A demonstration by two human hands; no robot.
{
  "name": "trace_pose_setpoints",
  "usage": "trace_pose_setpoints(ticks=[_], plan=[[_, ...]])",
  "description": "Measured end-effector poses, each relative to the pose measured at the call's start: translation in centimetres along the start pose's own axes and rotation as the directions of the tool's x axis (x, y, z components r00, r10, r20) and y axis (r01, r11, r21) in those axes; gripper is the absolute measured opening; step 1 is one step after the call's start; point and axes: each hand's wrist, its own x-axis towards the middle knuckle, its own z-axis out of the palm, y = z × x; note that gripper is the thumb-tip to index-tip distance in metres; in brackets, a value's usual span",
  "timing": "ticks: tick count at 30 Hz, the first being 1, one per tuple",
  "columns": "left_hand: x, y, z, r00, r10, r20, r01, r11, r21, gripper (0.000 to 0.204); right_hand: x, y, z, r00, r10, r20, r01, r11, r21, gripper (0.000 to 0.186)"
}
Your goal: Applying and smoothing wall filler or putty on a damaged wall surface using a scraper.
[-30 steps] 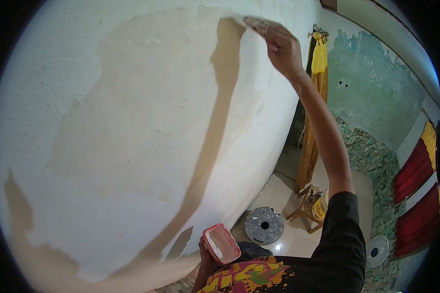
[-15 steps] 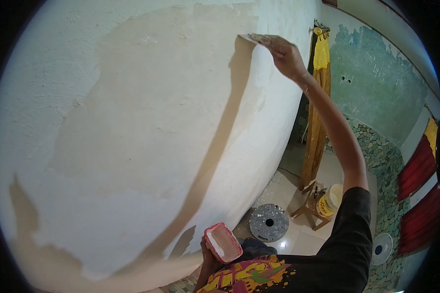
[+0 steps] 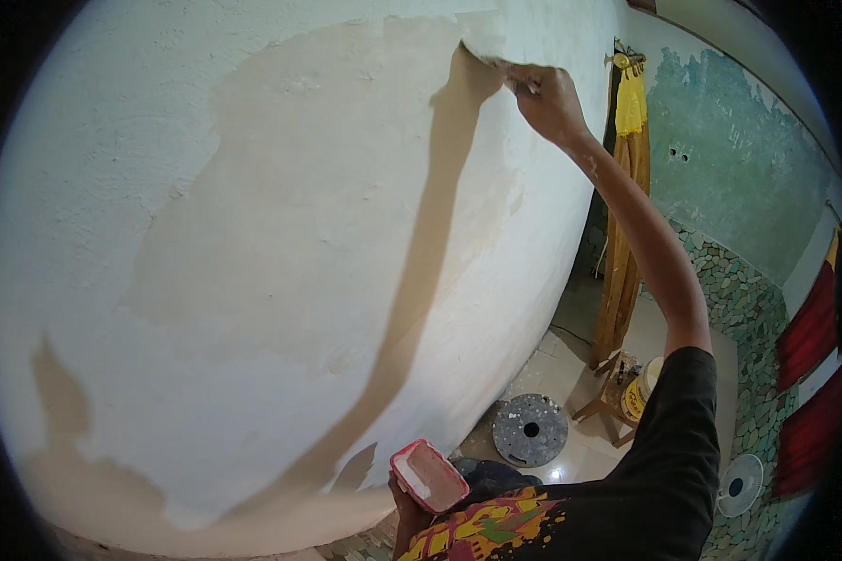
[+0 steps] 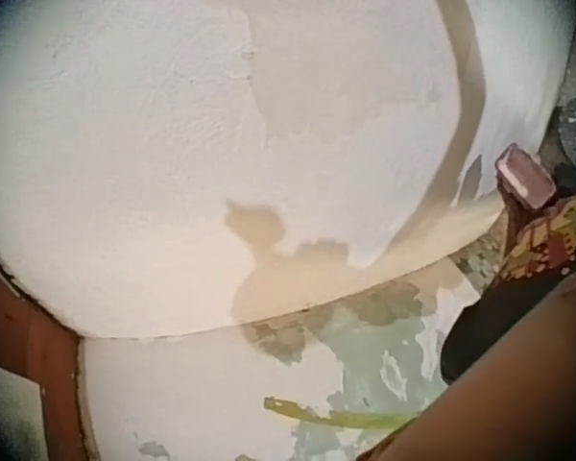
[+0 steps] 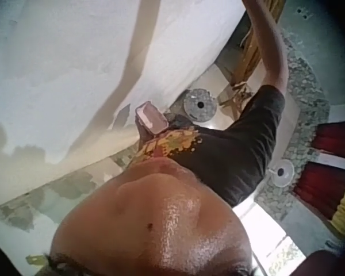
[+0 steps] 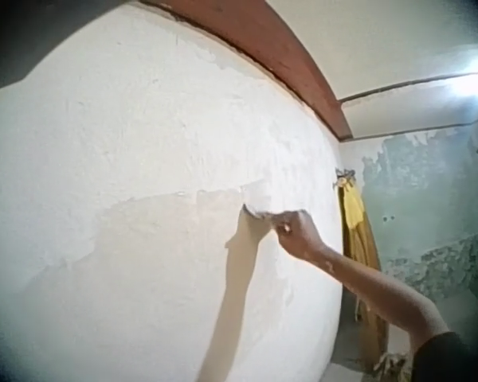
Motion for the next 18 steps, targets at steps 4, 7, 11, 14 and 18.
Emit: trace_pose_setpoints(ticks=[4,7,11,14,18], plan=[[0.1,-0.1,-1.0,1.000,0.023,-0.016,-0.023,1.000,0.011,0.074,-1.6,-0.8,0.2,0.994,-0.104,0.015,0.097,0.962,0.255,0.028],[0.2,-0.9,-1.5,1.000,0.017,-0.003,-0.017,0.996,0.084,0.074,0.6,-1.0,0.5,0.955,-0.234,-0.181,0.266,0.947,0.180,0.028],[1.2,-2.0,-4.5,0.999,0.018,-0.038,-0.013,0.992,0.129,0.077,3.2,-1.0,2.1,0.832,-0.518,-0.200,0.494,0.855,-0.160,0.029],[0.4,-1.9,-3.1,0.988,0.064,-0.143,-0.042,0.988,0.151,0.077,0.5,-3.0,5.7,0.760,-0.590,-0.271,0.551,0.807,-0.212,0.046],[0.6,-2.0,-3.4,1.000,-0.003,-0.002,0.003,1.000,0.019,0.078,-2.7,1.3,3.7,0.754,-0.656,-0.014,0.647,0.747,-0.156,0.063]])
